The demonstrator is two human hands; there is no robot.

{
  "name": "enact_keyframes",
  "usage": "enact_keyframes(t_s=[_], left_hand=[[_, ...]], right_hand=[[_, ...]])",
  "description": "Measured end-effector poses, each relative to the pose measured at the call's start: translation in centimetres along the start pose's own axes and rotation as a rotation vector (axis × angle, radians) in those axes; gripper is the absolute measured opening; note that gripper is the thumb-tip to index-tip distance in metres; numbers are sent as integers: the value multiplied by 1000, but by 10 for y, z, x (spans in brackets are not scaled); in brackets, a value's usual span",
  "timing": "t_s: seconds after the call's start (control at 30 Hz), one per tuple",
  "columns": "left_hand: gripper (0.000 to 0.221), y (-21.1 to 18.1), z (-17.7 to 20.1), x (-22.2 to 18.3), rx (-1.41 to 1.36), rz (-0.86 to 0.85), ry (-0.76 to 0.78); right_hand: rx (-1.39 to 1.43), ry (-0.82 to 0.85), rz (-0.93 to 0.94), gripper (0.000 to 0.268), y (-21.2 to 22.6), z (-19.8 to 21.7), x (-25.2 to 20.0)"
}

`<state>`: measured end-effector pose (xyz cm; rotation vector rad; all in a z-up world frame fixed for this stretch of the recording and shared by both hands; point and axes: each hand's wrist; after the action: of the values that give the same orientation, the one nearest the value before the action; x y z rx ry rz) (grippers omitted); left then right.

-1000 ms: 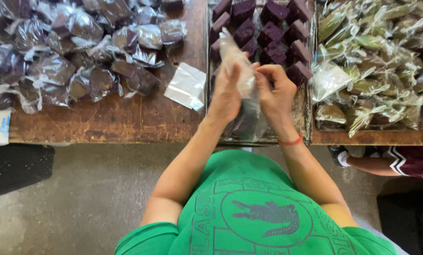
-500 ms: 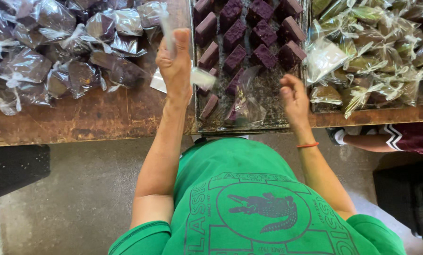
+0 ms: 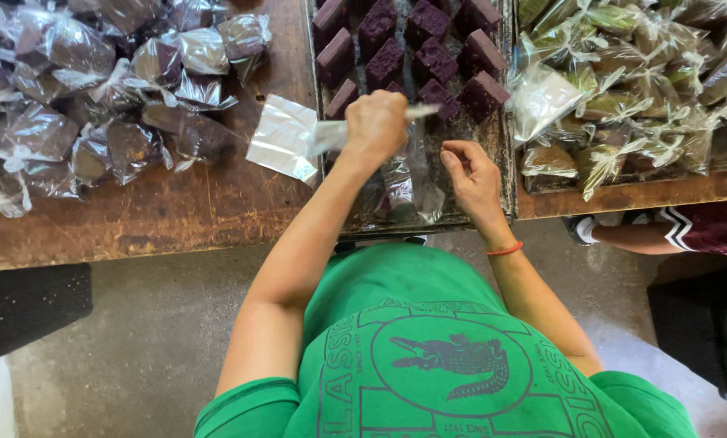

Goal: The person packages purple rice cakes by hand, placing one cake at a time into a plastic bag and then setting the bags aside on the table.

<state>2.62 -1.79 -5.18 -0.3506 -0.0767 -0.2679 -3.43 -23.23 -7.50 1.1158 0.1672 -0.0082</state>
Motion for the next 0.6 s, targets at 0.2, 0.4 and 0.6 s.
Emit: enact_keyframes(t_s=[0.2,0.4,0.6], left_hand=[[28,16,18,-22,-1259,143,-328],[28,-15,17,-43,-1673,342,-39],[26,-9,56,-71,-1717,200,-394]], right_hand=[[197,-77,91,18,31,6,-5],[380,134,111,14,73,-4,4],[172,43,-170,17,38,-11,29]])
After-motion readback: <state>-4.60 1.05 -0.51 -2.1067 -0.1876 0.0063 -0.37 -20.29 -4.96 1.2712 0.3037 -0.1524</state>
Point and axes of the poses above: each hand's wrist, its own x-axis towards the middle knuckle, its own z-axis out of the back of the hand, y = z × x, and after that the axes turned 12 degrees about -z, right-handed
